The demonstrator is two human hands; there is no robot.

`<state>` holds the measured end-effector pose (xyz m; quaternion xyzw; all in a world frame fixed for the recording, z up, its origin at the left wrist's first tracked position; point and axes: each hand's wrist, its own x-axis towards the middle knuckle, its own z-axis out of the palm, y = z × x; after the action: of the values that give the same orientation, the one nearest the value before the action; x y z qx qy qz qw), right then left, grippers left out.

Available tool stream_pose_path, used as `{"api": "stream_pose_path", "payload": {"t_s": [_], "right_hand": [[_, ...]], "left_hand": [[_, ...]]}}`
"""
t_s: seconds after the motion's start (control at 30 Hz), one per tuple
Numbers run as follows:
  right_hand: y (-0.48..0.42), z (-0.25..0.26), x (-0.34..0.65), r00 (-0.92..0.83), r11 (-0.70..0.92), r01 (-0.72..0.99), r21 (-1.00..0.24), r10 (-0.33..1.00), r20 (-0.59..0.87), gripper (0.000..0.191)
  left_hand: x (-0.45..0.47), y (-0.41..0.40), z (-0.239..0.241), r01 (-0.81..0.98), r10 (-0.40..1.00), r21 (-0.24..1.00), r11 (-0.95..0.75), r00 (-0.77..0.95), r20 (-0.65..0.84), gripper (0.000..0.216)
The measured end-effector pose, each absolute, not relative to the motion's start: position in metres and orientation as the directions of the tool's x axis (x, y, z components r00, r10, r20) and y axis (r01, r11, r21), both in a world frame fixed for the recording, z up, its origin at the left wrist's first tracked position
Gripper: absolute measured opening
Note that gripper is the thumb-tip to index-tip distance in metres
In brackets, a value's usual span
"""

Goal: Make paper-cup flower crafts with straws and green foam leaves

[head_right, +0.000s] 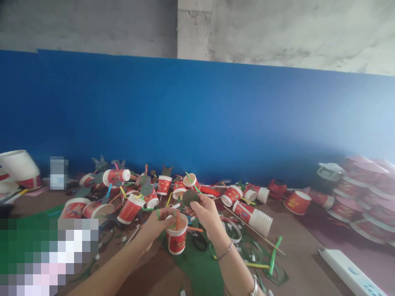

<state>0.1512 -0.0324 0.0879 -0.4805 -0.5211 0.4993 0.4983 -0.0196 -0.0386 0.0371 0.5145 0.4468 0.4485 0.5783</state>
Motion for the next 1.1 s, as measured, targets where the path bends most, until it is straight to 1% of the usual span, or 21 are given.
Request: {"api": "stream_pose_path", "payload": {"t_s": [0.13, 0.2, 0.37, 0.43, 0.53, 0.63, 0.83, 0.93, 1.1], "right_hand": [[-0.032, 0.086, 0.151, -0.008, 0.103, 0.046, -0.994, 0.995, 0.102, 0.021], [-0.031, 0.085, 0.150, -0.044, 0.126, 0.074, -0.989, 0.991, 0.123, 0.022], [-0.031, 0.083, 0.148, -0.154, 0.083, 0.052, -0.995, 0.985, 0.074, 0.018], [-0.031, 0.080, 0.149, -0.182, 0.085, 0.103, -0.991, 0.981, 0.065, 0.016], [-0.029, 0.075, 0.150, -0.224, 0.119, 0.181, -0.976, 0.971, 0.077, 0.020], [-0.027, 0.070, 0.150, -0.248, 0.137, 0.203, -0.970, 0.965, 0.084, 0.019], [-0.024, 0.066, 0.150, -0.241, 0.162, 0.203, -0.966, 0.964, 0.111, 0.021], [-0.024, 0.065, 0.149, -0.231, 0.183, 0.211, -0.960, 0.964, 0.134, 0.021], [-0.024, 0.063, 0.147, -0.213, 0.181, 0.235, -0.955, 0.968, 0.131, 0.021]], "left_hand": [[-0.019, -0.039, 0.040, -0.075, 0.978, 0.993, 0.094, 0.194, -0.077, 0.031], [-0.019, -0.039, 0.040, -0.088, 0.976, 0.991, 0.098, 0.202, -0.078, 0.030], [-0.019, -0.040, 0.040, -0.141, 0.974, 0.985, 0.097, 0.215, -0.065, 0.025], [-0.020, -0.040, 0.041, -0.161, 0.974, 0.982, 0.103, 0.218, -0.066, 0.023], [-0.020, -0.041, 0.044, -0.171, 0.968, 0.980, 0.105, 0.244, -0.061, 0.022], [-0.019, -0.040, 0.043, -0.183, 0.964, 0.978, 0.104, 0.262, -0.053, 0.022], [-0.020, -0.037, 0.038, -0.190, 0.965, 0.974, 0.125, 0.250, -0.075, 0.025], [-0.021, -0.037, 0.038, -0.185, 0.961, 0.975, 0.123, 0.266, -0.071, 0.026], [-0.021, -0.037, 0.039, -0.193, 0.955, 0.974, 0.118, 0.290, -0.058, 0.028]]}}
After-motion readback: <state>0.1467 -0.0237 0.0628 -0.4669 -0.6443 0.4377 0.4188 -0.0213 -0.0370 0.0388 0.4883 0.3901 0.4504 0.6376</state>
